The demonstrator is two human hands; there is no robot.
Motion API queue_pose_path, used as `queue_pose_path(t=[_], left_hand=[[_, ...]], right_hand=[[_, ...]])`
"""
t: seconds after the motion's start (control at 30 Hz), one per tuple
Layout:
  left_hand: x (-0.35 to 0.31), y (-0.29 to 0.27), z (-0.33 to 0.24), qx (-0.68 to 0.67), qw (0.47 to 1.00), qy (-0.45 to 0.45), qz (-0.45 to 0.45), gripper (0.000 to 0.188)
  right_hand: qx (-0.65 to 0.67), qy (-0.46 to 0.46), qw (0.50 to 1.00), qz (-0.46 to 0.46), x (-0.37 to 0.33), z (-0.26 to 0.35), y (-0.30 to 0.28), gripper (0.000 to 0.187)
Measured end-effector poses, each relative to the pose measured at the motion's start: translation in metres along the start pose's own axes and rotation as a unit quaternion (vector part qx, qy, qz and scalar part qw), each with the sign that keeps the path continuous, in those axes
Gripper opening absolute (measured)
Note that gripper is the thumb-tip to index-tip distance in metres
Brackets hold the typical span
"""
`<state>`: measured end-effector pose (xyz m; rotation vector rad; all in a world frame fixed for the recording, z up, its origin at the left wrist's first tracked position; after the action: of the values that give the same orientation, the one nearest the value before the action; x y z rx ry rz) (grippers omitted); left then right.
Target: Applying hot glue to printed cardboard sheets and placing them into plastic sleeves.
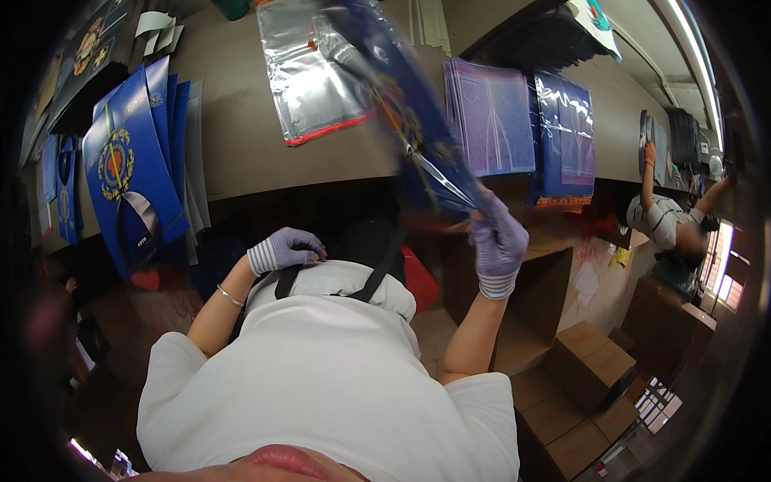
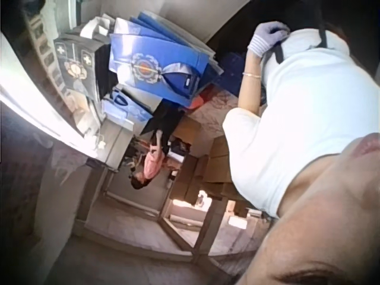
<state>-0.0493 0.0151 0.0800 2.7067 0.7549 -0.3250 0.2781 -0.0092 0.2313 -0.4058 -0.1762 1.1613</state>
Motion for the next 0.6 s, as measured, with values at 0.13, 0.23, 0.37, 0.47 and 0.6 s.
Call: queue_pose_path(t=[0.13,0.23,0.37,0.47,0.6], left_hand=[[0.014,0.008,0.010,0.017,0.999,0.015,-0.026,0.018],[0.022,0.000,0.014,0.022,0.991,0.076,-0.105,0.018],[0.031,-0.029,0.015,0.067,0.969,0.070,-0.228,0.013],[0.058,-0.044,0.008,0.185,0.939,0.100,-0.274,0.012],[0.139,-0.033,0.000,0.301,0.906,0.177,-0.239,0.018]], right_hand=[[-0.194,-0.200,0.958,0.069,0.017,0.010,0.080,0.025],[-0.112,-0.141,0.970,0.161,0.009,-0.051,0.138,0.019],[0.002,0.268,0.950,0.163,0.008,-0.158,0.086,0.018],[0.019,0.553,0.832,-0.043,0.051,-0.222,0.004,0.047],[0.018,0.580,0.815,-0.001,0.107,-0.264,-0.016,0.069]])
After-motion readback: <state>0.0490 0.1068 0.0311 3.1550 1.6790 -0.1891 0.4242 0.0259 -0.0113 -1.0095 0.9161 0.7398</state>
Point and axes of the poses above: each hand's wrist, its own x-axis towards the middle knuckle, its own y-axis out of the palm, z = x × y, the point moved 3 cm from there along x, towards the middle knuckle, and after that the axes turned 13 degrees about y, right-handed, at the moved point
